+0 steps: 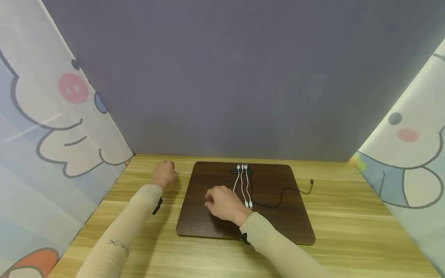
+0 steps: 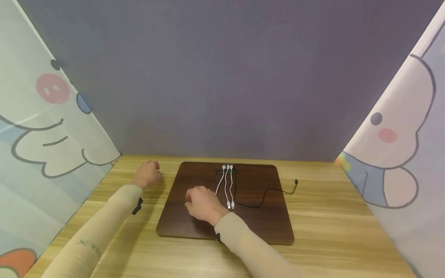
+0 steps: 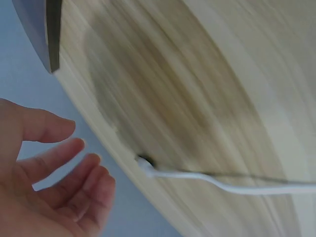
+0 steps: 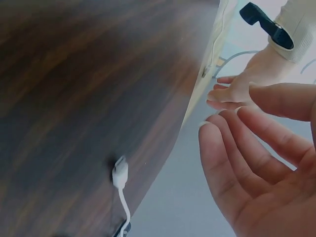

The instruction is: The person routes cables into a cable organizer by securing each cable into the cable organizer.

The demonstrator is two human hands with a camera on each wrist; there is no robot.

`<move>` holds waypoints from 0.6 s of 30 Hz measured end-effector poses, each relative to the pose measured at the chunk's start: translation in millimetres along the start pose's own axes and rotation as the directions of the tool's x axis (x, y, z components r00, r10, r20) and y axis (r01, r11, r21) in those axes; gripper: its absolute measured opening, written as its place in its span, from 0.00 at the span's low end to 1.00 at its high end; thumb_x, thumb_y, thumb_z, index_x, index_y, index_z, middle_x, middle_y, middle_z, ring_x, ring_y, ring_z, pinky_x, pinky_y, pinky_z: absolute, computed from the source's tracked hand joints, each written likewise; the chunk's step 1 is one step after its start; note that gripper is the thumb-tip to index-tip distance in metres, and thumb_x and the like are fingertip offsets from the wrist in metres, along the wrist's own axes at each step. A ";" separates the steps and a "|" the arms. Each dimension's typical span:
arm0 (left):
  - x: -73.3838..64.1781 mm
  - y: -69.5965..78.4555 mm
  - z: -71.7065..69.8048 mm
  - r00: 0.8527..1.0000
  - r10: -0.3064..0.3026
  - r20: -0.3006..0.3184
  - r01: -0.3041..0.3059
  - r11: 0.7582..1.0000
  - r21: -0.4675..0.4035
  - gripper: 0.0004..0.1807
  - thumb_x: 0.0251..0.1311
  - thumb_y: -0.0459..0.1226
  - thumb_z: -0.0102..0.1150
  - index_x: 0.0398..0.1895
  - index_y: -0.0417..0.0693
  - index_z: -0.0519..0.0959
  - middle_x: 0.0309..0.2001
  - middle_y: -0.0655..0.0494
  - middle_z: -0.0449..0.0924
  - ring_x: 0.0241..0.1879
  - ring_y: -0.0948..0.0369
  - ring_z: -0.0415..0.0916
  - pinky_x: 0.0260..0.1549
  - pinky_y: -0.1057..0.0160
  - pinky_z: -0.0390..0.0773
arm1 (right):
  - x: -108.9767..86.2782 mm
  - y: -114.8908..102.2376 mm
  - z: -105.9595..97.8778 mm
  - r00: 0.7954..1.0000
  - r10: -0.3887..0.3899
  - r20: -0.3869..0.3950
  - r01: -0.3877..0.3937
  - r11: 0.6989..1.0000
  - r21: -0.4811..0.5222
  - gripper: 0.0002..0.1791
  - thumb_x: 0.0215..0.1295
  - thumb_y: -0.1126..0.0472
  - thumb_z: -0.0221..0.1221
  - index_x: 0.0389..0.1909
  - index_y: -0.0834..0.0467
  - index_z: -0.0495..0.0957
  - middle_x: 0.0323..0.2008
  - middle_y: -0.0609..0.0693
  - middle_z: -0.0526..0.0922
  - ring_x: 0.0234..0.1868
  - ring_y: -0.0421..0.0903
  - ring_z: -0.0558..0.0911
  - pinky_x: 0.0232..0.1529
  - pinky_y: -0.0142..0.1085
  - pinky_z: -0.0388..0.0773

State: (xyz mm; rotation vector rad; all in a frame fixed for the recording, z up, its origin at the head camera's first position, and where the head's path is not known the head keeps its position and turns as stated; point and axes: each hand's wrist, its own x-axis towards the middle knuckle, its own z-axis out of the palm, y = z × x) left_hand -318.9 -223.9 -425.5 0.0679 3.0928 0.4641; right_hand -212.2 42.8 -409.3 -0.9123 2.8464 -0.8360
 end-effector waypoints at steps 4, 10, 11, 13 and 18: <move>-2.8 -9.7 -2.0 0.997 -0.082 0.005 0.082 0.996 0.017 0.22 0.62 0.31 0.50 0.58 0.26 0.74 0.56 0.25 0.72 0.57 0.31 0.69 0.49 0.36 0.76 | 2.3 -2.4 3.2 1.000 -0.015 0.019 0.014 0.999 0.052 0.11 0.69 0.58 0.65 0.48 0.57 0.86 0.42 0.46 0.85 0.43 0.44 0.82 0.43 0.37 0.79; -6.1 -19.3 -7.8 0.983 -0.171 0.064 0.171 0.985 -0.001 0.24 0.63 0.35 0.56 0.57 0.24 0.73 0.53 0.24 0.73 0.51 0.33 0.73 0.46 0.40 0.78 | 7.5 -4.3 6.1 0.998 -0.040 0.041 0.034 0.991 0.126 0.12 0.68 0.57 0.66 0.49 0.57 0.85 0.44 0.45 0.85 0.45 0.42 0.82 0.45 0.35 0.79; -6.5 -20.3 -8.8 0.981 -0.179 0.080 0.181 0.983 -0.014 0.22 0.64 0.35 0.57 0.54 0.24 0.74 0.49 0.26 0.75 0.45 0.37 0.76 0.43 0.43 0.79 | 8.2 -4.6 6.6 0.998 -0.045 0.044 0.038 0.990 0.136 0.12 0.68 0.57 0.66 0.49 0.58 0.85 0.44 0.46 0.85 0.44 0.41 0.82 0.45 0.34 0.79; -7.1 -22.1 -10.6 0.977 -0.187 0.102 0.192 0.981 -0.038 0.17 0.64 0.35 0.58 0.47 0.26 0.76 0.37 0.35 0.78 0.32 0.46 0.75 0.33 0.51 0.79 | 9.3 -5.7 7.0 0.997 -0.053 0.047 0.045 0.987 0.154 0.12 0.68 0.58 0.66 0.50 0.58 0.85 0.44 0.46 0.86 0.44 0.41 0.82 0.44 0.33 0.79; -7.5 -29.2 -12.5 0.973 -0.196 0.119 0.210 0.970 -0.125 0.13 0.64 0.32 0.56 0.44 0.26 0.75 0.27 0.46 0.73 0.23 0.56 0.67 0.25 0.58 0.72 | 11.2 -7.6 8.4 0.997 -0.056 0.059 0.046 0.986 0.160 0.13 0.69 0.58 0.65 0.50 0.58 0.85 0.44 0.46 0.86 0.43 0.40 0.82 0.44 0.33 0.79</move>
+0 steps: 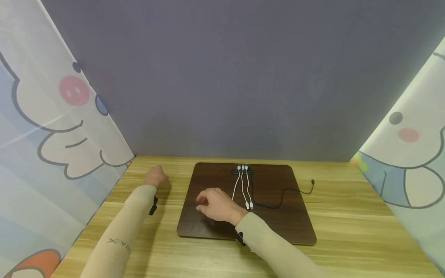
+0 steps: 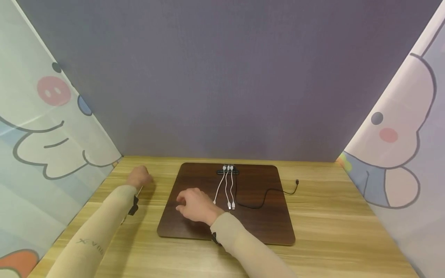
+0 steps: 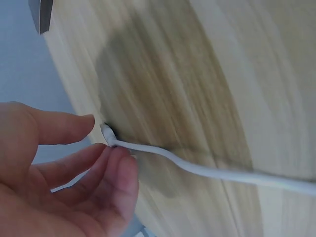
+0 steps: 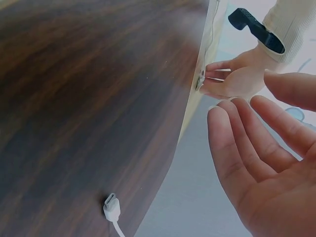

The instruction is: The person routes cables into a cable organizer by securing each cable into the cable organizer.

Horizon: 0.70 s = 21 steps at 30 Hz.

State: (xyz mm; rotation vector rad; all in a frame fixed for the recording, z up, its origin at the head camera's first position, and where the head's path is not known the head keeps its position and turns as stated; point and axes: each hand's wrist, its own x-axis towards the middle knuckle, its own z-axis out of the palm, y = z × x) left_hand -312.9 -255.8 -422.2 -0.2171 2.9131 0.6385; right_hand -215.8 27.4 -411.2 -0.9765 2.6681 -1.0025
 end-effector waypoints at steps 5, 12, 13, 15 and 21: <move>1.2 -4.8 -0.8 1.000 -0.021 -0.003 0.021 0.998 -0.066 0.13 0.63 0.30 0.53 0.45 0.24 0.73 0.33 0.41 0.74 0.29 0.52 0.71 0.29 0.57 0.74 | -0.1 0.0 -0.5 1.000 0.010 0.024 -0.010 1.000 -0.010 0.13 0.69 0.57 0.65 0.51 0.57 0.85 0.44 0.44 0.85 0.44 0.39 0.82 0.45 0.33 0.79; -0.1 -2.9 -3.7 0.998 -0.012 0.061 0.017 0.997 -0.081 0.11 0.60 0.29 0.49 0.19 0.45 0.66 0.17 0.56 0.63 0.17 0.62 0.62 0.19 0.65 0.68 | 2.6 -2.2 2.7 1.000 -0.002 0.029 0.002 1.000 -0.009 0.12 0.69 0.59 0.65 0.49 0.59 0.85 0.43 0.46 0.86 0.43 0.38 0.82 0.44 0.32 0.78; -0.3 -2.0 -4.1 0.997 -0.009 0.070 0.014 0.997 -0.073 0.13 0.58 0.29 0.49 0.17 0.47 0.66 0.15 0.58 0.63 0.16 0.63 0.61 0.17 0.67 0.68 | 3.3 -2.7 3.8 0.999 -0.006 0.032 0.006 1.000 -0.003 0.12 0.68 0.59 0.65 0.49 0.59 0.85 0.42 0.46 0.86 0.42 0.38 0.82 0.44 0.32 0.78; -0.4 -0.1 -4.6 0.997 -0.003 0.080 0.008 0.998 -0.068 0.13 0.56 0.29 0.49 0.16 0.48 0.66 0.15 0.59 0.64 0.15 0.64 0.62 0.16 0.68 0.68 | 4.8 -3.7 6.4 0.999 -0.017 0.037 0.017 1.000 0.011 0.12 0.68 0.59 0.65 0.49 0.59 0.85 0.42 0.46 0.86 0.41 0.37 0.82 0.44 0.31 0.78; -0.6 7.9 -3.9 0.987 0.040 0.154 -0.014 0.987 -0.163 0.18 0.62 0.31 0.51 0.14 0.51 0.67 0.13 0.60 0.63 0.13 0.65 0.60 0.19 0.66 0.69 | 8.4 -5.2 10.8 0.998 -0.016 0.055 0.013 0.999 0.051 0.11 0.68 0.59 0.65 0.48 0.59 0.85 0.40 0.45 0.86 0.40 0.35 0.81 0.43 0.29 0.77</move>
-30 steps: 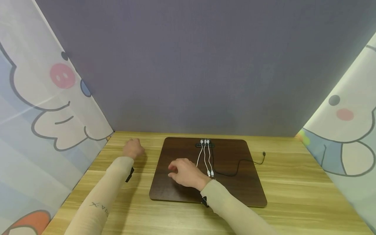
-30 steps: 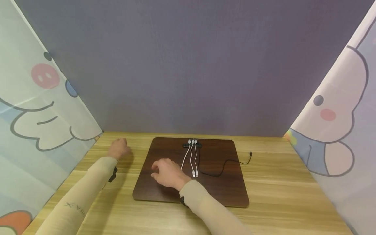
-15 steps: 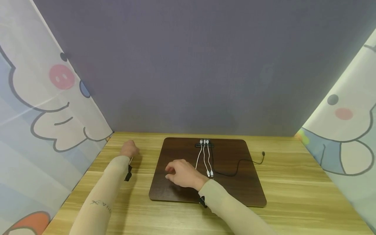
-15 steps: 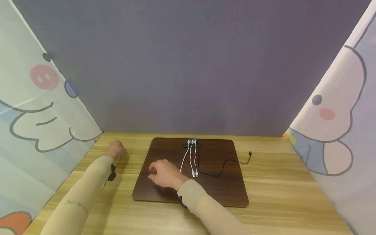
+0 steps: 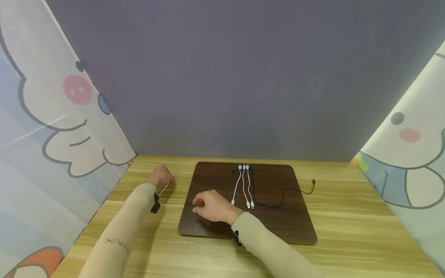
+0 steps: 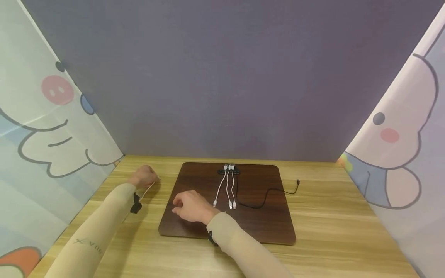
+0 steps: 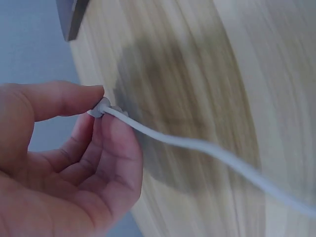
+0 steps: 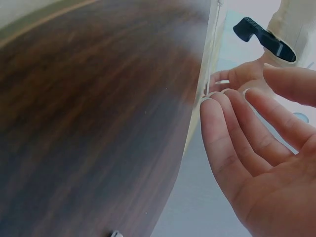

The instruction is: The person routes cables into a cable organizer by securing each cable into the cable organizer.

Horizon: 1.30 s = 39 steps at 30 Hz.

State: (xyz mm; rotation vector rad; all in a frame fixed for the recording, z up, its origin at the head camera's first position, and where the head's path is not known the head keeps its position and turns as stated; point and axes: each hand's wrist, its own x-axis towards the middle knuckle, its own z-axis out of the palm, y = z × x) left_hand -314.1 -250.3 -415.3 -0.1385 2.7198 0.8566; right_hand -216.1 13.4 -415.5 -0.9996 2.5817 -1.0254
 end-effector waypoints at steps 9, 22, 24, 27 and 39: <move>-4.3 16.3 3.9 0.996 0.082 0.028 -0.079 0.993 -0.090 0.15 0.71 0.32 0.55 0.23 0.43 0.72 0.22 0.55 0.71 0.19 0.63 0.66 0.33 0.58 0.77 | 2.6 -4.8 2.5 1.000 0.013 0.011 -0.013 0.999 0.031 0.10 0.69 0.60 0.65 0.47 0.59 0.86 0.38 0.43 0.85 0.38 0.34 0.80 0.42 0.29 0.77; -12.9 30.1 7.6 0.988 0.157 0.004 -0.152 0.963 -0.223 0.10 0.69 0.29 0.57 0.47 0.29 0.74 0.41 0.43 0.77 0.32 0.57 0.77 0.39 0.56 0.81 | 10.6 -7.3 11.1 0.998 0.061 0.001 -0.061 0.984 0.169 0.12 0.67 0.60 0.66 0.48 0.61 0.84 0.35 0.43 0.85 0.33 0.35 0.80 0.39 0.31 0.77; -13.5 31.5 8.3 0.988 0.152 0.011 -0.146 0.963 -0.227 0.11 0.70 0.30 0.56 0.49 0.30 0.73 0.41 0.43 0.76 0.33 0.56 0.77 0.40 0.54 0.80 | 12.7 -8.1 13.2 0.998 0.065 -0.006 -0.063 0.979 0.195 0.14 0.67 0.60 0.66 0.50 0.62 0.84 0.35 0.45 0.85 0.31 0.35 0.80 0.38 0.31 0.78; -15.1 34.8 8.1 0.988 0.155 0.024 -0.144 0.956 -0.257 0.10 0.71 0.30 0.55 0.50 0.30 0.72 0.40 0.44 0.75 0.33 0.54 0.76 0.41 0.51 0.79 | 15.0 -9.2 16.3 0.997 0.078 -0.007 -0.074 0.970 0.232 0.16 0.67 0.61 0.65 0.52 0.64 0.83 0.36 0.47 0.85 0.29 0.36 0.81 0.37 0.31 0.78; -23.9 56.9 2.7 0.972 0.234 0.015 -0.215 0.913 -0.348 0.09 0.70 0.28 0.55 0.48 0.30 0.71 0.36 0.45 0.75 0.29 0.56 0.74 0.38 0.54 0.79 | 23.3 -9.9 24.3 0.987 0.160 0.014 -0.148 0.866 0.478 0.23 0.66 0.65 0.63 0.60 0.69 0.77 0.39 0.52 0.82 0.31 0.54 0.88 0.30 0.35 0.83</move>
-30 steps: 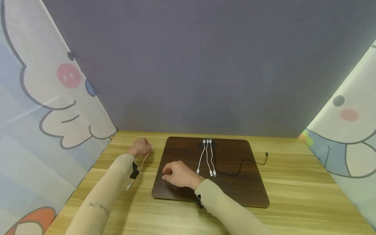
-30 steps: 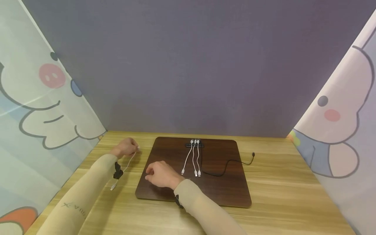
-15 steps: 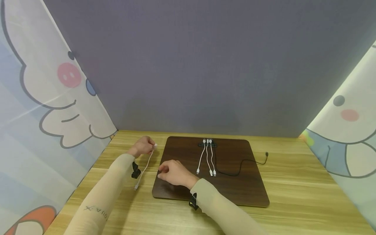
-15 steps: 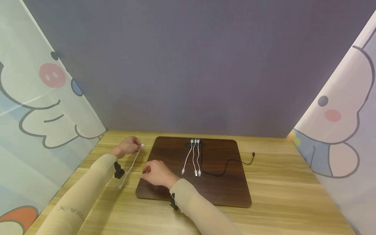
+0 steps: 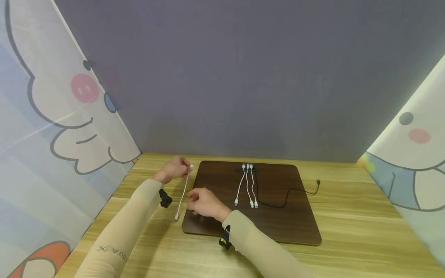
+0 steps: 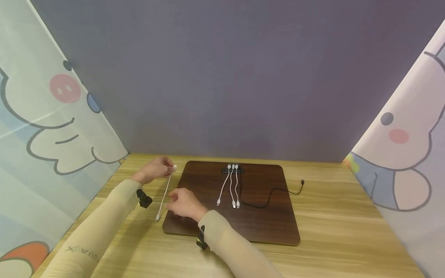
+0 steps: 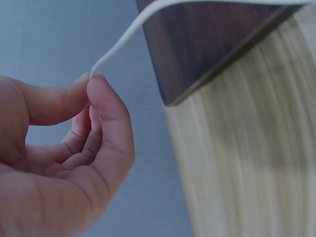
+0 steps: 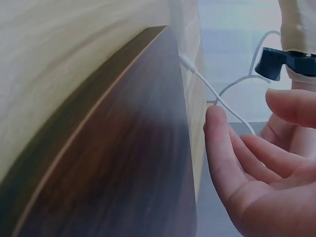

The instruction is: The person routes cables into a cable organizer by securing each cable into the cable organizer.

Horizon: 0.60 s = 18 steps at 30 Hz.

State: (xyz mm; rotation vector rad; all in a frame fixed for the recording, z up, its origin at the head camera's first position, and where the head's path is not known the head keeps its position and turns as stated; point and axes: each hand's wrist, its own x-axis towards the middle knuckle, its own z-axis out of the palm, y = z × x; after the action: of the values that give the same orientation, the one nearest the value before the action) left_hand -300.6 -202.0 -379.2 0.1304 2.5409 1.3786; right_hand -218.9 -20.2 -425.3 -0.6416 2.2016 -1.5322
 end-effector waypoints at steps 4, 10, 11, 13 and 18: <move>-2.2 9.3 2.3 1.000 0.000 0.006 0.000 0.999 -0.039 0.10 0.70 0.28 0.56 0.49 0.29 0.71 0.39 0.44 0.75 0.31 0.57 0.77 0.36 0.60 0.82 | 2.0 1.2 2.3 1.000 0.016 -0.006 -0.015 0.993 0.114 0.23 0.66 0.65 0.64 0.59 0.70 0.76 0.39 0.53 0.81 0.36 0.58 0.87 0.36 0.42 0.85; -5.8 22.4 6.0 1.000 -0.006 0.001 0.006 0.998 -0.063 0.10 0.70 0.29 0.56 0.49 0.30 0.71 0.43 0.42 0.75 0.38 0.51 0.79 0.40 0.58 0.84 | -0.5 0.4 3.9 0.999 0.035 0.010 -0.036 0.973 0.228 0.15 0.67 0.66 0.65 0.49 0.69 0.78 0.38 0.53 0.82 0.41 0.54 0.85 0.38 0.46 0.86; -5.6 23.7 6.6 1.000 -0.005 -0.002 0.004 0.998 -0.062 0.10 0.71 0.29 0.56 0.50 0.30 0.71 0.43 0.42 0.75 0.40 0.49 0.80 0.42 0.57 0.84 | -1.4 0.3 3.6 0.999 0.037 0.011 -0.039 0.970 0.242 0.14 0.67 0.66 0.64 0.49 0.69 0.77 0.38 0.53 0.82 0.40 0.53 0.84 0.38 0.47 0.86; -4.7 25.6 7.9 1.000 0.004 -0.008 -0.005 0.998 -0.066 0.10 0.71 0.29 0.55 0.50 0.30 0.71 0.44 0.41 0.75 0.43 0.45 0.80 0.45 0.53 0.83 | -3.4 0.2 2.5 0.999 0.040 0.009 -0.041 0.963 0.267 0.13 0.67 0.66 0.64 0.48 0.70 0.77 0.38 0.55 0.83 0.39 0.52 0.84 0.38 0.48 0.86; 1.2 28.8 10.0 0.999 0.032 -0.030 -0.034 0.997 -0.075 0.11 0.71 0.30 0.56 0.50 0.30 0.72 0.46 0.40 0.76 0.47 0.40 0.79 0.50 0.47 0.81 | -5.9 2.2 -2.0 0.998 0.057 -0.014 -0.049 0.944 0.327 0.12 0.67 0.69 0.63 0.47 0.72 0.78 0.36 0.59 0.85 0.32 0.48 0.84 0.36 0.47 0.86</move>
State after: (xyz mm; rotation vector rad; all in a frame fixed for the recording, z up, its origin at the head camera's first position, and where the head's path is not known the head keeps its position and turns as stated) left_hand -300.3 -177.8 -360.6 0.1399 2.5166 1.4965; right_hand -215.4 -14.6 -426.5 -0.4565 1.8989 -1.8277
